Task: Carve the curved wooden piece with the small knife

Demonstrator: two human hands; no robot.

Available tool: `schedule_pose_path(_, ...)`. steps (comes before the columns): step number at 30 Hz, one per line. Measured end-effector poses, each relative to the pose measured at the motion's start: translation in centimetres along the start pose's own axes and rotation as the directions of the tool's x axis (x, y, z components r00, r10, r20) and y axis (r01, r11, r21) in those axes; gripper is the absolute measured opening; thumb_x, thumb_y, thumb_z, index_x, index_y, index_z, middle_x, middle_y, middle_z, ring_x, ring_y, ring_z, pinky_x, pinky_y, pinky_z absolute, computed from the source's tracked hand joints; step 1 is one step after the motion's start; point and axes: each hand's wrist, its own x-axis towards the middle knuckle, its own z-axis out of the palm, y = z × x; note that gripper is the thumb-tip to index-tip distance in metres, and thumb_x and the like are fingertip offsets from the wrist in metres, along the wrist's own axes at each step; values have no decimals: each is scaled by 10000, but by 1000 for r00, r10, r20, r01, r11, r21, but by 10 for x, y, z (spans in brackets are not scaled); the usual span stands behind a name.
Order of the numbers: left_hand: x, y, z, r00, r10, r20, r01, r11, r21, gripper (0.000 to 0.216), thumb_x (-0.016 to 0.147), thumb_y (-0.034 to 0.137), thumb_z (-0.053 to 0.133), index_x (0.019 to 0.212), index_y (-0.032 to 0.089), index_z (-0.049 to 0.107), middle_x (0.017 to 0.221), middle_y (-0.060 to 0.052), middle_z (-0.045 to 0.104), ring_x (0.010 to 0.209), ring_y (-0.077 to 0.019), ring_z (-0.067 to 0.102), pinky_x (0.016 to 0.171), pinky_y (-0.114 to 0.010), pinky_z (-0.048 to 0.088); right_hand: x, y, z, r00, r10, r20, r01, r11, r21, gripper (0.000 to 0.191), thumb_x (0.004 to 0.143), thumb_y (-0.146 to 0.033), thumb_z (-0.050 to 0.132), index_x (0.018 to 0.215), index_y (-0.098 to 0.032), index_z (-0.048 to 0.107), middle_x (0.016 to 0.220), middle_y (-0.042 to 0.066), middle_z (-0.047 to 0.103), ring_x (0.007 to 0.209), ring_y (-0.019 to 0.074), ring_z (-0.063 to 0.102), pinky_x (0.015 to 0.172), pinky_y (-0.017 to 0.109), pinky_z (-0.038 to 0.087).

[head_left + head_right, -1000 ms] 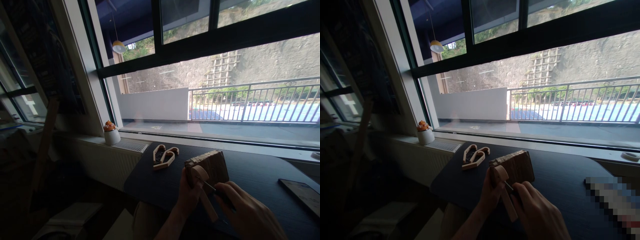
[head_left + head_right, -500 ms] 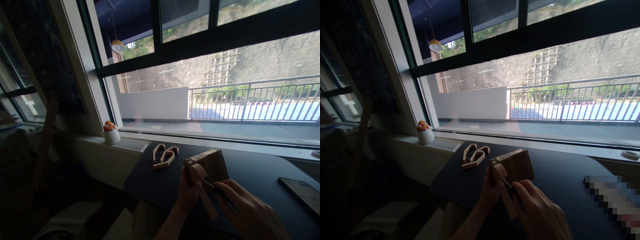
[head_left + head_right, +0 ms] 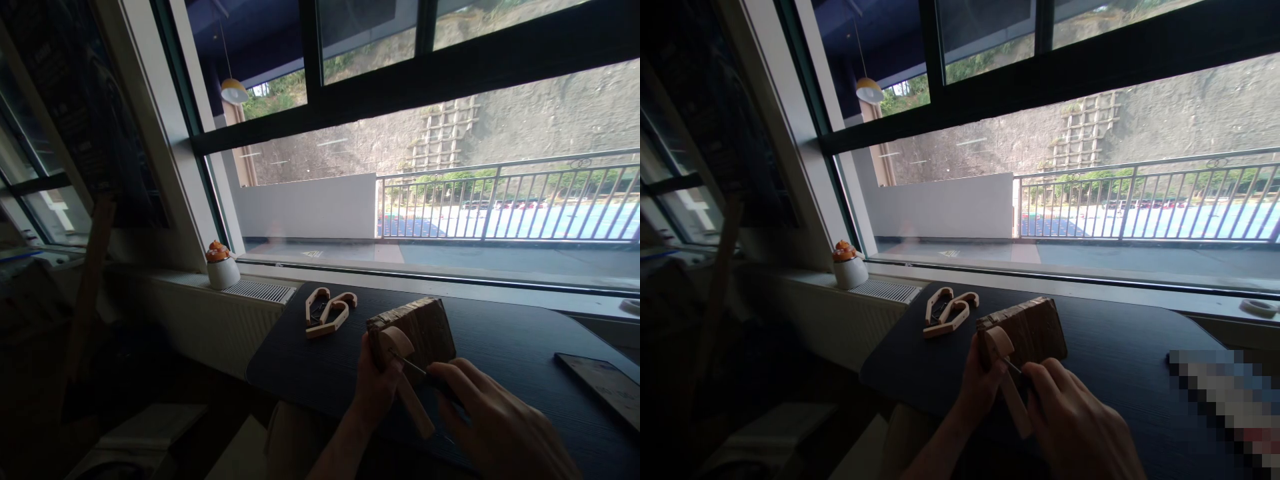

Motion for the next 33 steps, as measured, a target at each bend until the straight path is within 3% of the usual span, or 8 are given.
schedule_pose_path(7, 0, 1, 1, 1000, -7, -17, 7, 1000, 11, 349, 763, 234, 620, 1096, 196, 523, 933, -27, 592, 826, -159, 555, 749, -254, 461, 7, -7, -5, 999, -33, -18, 34, 999, 29, 253, 923, -301, 335, 871, -263, 579, 753, -6, 644, 566, 110, 635, 423, 179, 424)
schedule_pose_path(12, 1, -2, 1, 999, -18, -30, 18, 1000, 0, 352, 752, 245, 636, 1084, 199, 530, 908, -26, 602, 811, -161, 562, 744, -259, 468, 3, -3, 4, 999, 40, -3, -40, 999, 16, 186, 877, -304, 419, 999, -268, 554, 853, -9, 686, 620, 132, 666, 458, 188, 463)
schedule_pose_path(18, 1, 1, 1, 999, -6, -33, 6, 1000, -3, 351, 757, 256, 636, 1089, 196, 541, 935, -27, 607, 840, -168, 565, 752, -257, 463, 0, 5, -1, 999, -39, -23, 39, 999, -12, 258, 879, -243, 371, 1030, -246, 580, 918, 20, 658, 668, 118, 661, 470, 176, 462)
schedule_pose_path(22, 0, -1, 0, 1000, -4, -28, 4, 1000, 19, 379, 766, 236, 628, 1131, 201, 528, 992, -40, 611, 902, -188, 567, 794, -276, 460, 1, 5, -1, 999, -43, -22, 43, 999, -33, 252, 915, -297, 359, 989, -255, 596, 816, 0, 670, 639, 118, 660, 463, 178, 464)
schedule_pose_path(26, 1, -5, -1, 1000, -10, -22, 11, 1000, 27, 398, 782, 219, 612, 1164, 202, 500, 1022, -54, 602, 935, -199, 563, 807, -284, 459, -3, 6, 7, 1000, 17, 8, -17, 999, -31, 243, 875, -288, 430, 1097, -254, 524, 861, -21, 693, 626, 121, 669, 445, 186, 460)
schedule_pose_path(33, 2, -4, 0, 1000, 3, -13, -3, 1000, 14, 361, 790, 215, 603, 1137, 200, 508, 1006, -40, 597, 919, -187, 558, 815, -282, 453, -4, 9, 3, 1000, -24, 4, 25, 998, -49, 236, 890, -260, 375, 1035, -262, 562, 866, -9, 665, 690, 120, 663, 483, 190, 471)
